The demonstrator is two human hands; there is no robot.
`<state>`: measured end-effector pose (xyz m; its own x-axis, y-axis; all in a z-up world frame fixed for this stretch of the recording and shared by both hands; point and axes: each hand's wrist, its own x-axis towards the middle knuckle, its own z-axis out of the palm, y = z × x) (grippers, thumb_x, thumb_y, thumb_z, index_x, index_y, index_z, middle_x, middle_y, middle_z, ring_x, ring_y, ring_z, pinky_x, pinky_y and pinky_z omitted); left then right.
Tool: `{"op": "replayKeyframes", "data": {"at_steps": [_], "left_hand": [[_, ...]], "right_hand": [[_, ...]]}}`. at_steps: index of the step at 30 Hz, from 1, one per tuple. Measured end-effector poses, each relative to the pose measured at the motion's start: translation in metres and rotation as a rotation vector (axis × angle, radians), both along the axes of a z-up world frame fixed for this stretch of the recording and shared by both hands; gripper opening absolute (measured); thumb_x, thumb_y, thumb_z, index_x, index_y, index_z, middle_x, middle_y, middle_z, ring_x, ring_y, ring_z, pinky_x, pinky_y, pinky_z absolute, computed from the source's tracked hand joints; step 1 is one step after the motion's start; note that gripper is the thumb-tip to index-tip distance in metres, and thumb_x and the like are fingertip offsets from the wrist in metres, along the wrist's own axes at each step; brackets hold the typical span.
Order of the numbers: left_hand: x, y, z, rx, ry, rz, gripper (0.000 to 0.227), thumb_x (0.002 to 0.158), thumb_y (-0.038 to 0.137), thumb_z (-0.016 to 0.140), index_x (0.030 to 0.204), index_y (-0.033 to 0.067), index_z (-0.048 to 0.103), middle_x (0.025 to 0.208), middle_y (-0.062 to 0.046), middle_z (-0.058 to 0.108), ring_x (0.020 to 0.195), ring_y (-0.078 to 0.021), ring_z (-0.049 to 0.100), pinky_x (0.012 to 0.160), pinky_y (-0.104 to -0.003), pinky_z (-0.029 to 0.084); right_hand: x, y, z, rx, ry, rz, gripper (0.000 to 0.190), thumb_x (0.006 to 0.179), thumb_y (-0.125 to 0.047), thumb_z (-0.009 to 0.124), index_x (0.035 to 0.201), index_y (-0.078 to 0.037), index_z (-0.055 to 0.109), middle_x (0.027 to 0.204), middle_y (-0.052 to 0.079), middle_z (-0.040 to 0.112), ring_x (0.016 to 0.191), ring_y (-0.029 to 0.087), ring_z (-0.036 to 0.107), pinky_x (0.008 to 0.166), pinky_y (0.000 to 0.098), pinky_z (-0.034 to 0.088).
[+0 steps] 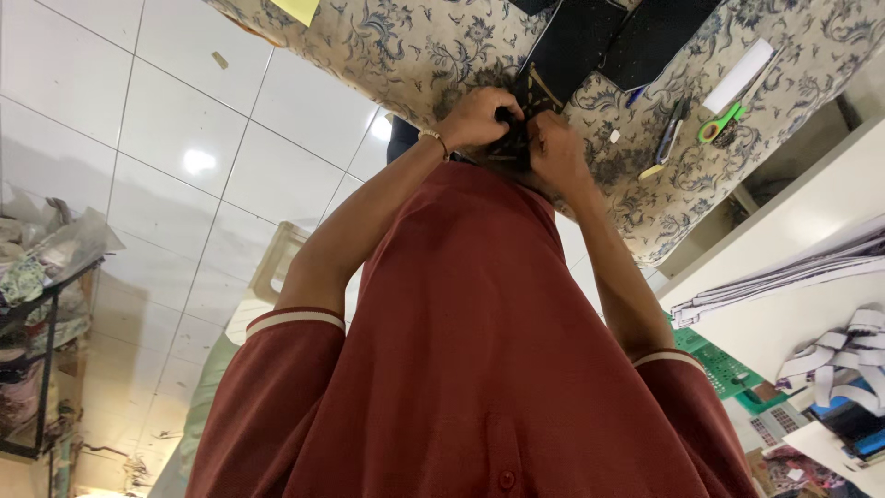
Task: The person assembles small black pouches by hand on a patterned table. They fold and tuck fabric edges, align seams, and press the pouches flat, handling them one at a time. The person occasionally moves finished pouches aside and picks up new ones to continue the process.
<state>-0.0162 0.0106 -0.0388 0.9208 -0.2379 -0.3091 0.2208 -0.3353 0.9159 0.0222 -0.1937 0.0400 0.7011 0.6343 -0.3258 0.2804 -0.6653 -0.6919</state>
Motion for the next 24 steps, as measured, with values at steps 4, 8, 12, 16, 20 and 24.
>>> {"op": "replayKeyframes", "data": {"at_steps": [4,8,12,16,20,24], "left_hand": [[0.002,0.001,0.003,0.007,0.049,-0.016,0.025,0.080,0.008,0.068,0.102,0.0118,0.081,0.109,-0.010,0.076,0.095,-0.0261,0.071,0.089,-0.038,0.057],[0.005,0.000,0.005,0.016,0.154,-0.009,0.023,0.085,0.015,0.067,0.103,0.0149,0.081,0.110,-0.008,0.077,0.096,-0.0240,0.073,0.090,-0.037,0.057],[0.006,0.002,0.011,0.045,0.151,-0.028,0.020,0.083,0.018,0.071,0.100,0.0151,0.081,0.107,-0.008,0.077,0.096,-0.0251,0.072,0.090,-0.038,0.056],[0.005,0.005,0.014,0.037,0.032,-0.052,0.021,0.079,0.012,0.073,0.099,0.0123,0.080,0.107,-0.010,0.076,0.097,-0.0265,0.072,0.089,-0.038,0.056],[0.003,-0.001,0.012,0.022,-0.022,0.047,0.016,0.089,0.015,0.073,0.105,0.0093,0.074,0.108,-0.010,0.078,0.100,-0.0270,0.074,0.091,-0.039,0.057],[0.000,-0.010,0.009,0.006,-0.111,0.257,0.024,0.093,0.017,0.075,0.113,0.0065,0.066,0.108,-0.015,0.075,0.097,-0.0316,0.072,0.086,-0.042,0.056]], "right_hand": [[0.011,0.001,-0.001,0.023,0.010,0.073,0.017,0.083,0.009,0.056,0.098,0.007,0.063,0.096,0.026,0.064,0.086,0.044,0.062,0.074,0.0484,0.048],[0.012,-0.002,-0.006,-0.001,0.044,0.077,0.016,0.084,0.007,0.058,0.099,0.007,0.065,0.093,0.026,0.065,0.081,0.044,0.062,0.070,0.0475,0.048],[0.016,-0.003,-0.010,0.022,0.128,0.039,0.020,0.079,0.006,0.059,0.097,0.007,0.068,0.090,0.024,0.068,0.076,0.037,0.064,0.067,0.0438,0.050],[0.023,-0.003,-0.011,0.010,0.210,-0.020,0.015,0.083,0.005,0.058,0.094,0.004,0.068,0.084,0.018,0.068,0.071,0.026,0.065,0.065,0.0393,0.050],[0.026,0.002,-0.004,-0.030,0.147,-0.092,0.014,0.096,0.003,0.053,0.102,0.001,0.065,0.078,0.012,0.061,0.062,0.025,0.053,0.058,0.0408,0.040],[0.007,0.006,0.018,0.034,-0.492,-0.077,0.005,0.108,-0.005,0.063,0.104,-0.004,0.060,0.095,0.011,0.058,0.086,0.025,0.056,0.072,0.0380,0.048]]}}
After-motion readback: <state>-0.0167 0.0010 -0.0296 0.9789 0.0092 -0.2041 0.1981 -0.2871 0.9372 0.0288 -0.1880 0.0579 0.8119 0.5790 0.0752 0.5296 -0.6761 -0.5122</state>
